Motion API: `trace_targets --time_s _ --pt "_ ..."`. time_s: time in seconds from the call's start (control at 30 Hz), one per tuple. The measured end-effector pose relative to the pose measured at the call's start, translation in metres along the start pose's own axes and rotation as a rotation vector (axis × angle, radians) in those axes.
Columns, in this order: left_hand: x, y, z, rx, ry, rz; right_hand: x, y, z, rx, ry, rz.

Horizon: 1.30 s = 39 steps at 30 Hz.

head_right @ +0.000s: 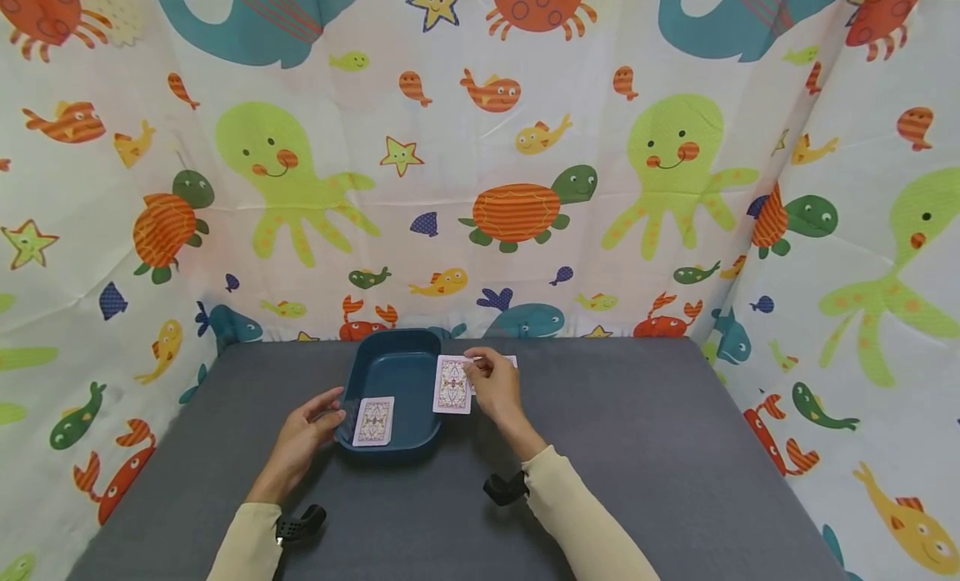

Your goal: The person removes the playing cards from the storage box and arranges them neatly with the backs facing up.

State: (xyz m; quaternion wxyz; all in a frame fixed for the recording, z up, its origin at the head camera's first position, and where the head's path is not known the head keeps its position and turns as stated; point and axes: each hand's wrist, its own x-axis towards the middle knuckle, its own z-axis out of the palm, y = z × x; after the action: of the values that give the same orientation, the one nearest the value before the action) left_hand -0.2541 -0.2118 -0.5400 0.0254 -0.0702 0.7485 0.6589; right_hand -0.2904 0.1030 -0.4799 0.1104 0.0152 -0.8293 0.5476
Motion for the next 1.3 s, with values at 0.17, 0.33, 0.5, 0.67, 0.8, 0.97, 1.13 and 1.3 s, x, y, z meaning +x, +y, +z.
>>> trace_targets --time_s 0.17,0.33,0.5,0.67,0.8,0.97,1.13,1.3 --pt "0.001 0.0 0.0 -0.001 0.005 0.005 0.004 0.011 -0.013 -0.004 0.011 0.011" --pt "0.0 0.0 -0.001 -0.007 0.001 0.002 0.004 0.022 -0.026 -0.027 0.017 0.027" --pt "0.0 0.001 -0.001 -0.009 0.008 0.003 0.006 0.036 -0.039 -0.061 0.018 0.034" --pt "-0.001 0.0 0.0 -0.014 -0.001 0.006 0.008 0.048 -0.053 -0.091 0.039 0.019" --pt "-0.001 0.0 0.0 -0.013 -0.006 0.005 0.01 0.057 -0.065 -0.115 0.055 0.01" --pt "0.0 -0.002 0.0 -0.013 0.001 0.001 0.015 0.068 -0.078 -0.139 0.046 0.034" --pt "-0.001 -0.001 0.0 -0.015 0.001 -0.001 0.025 0.081 -0.091 -0.167 0.028 0.055" --pt "-0.002 0.0 0.0 -0.014 0.002 0.0 0.034 0.094 -0.102 -0.185 0.011 0.092"
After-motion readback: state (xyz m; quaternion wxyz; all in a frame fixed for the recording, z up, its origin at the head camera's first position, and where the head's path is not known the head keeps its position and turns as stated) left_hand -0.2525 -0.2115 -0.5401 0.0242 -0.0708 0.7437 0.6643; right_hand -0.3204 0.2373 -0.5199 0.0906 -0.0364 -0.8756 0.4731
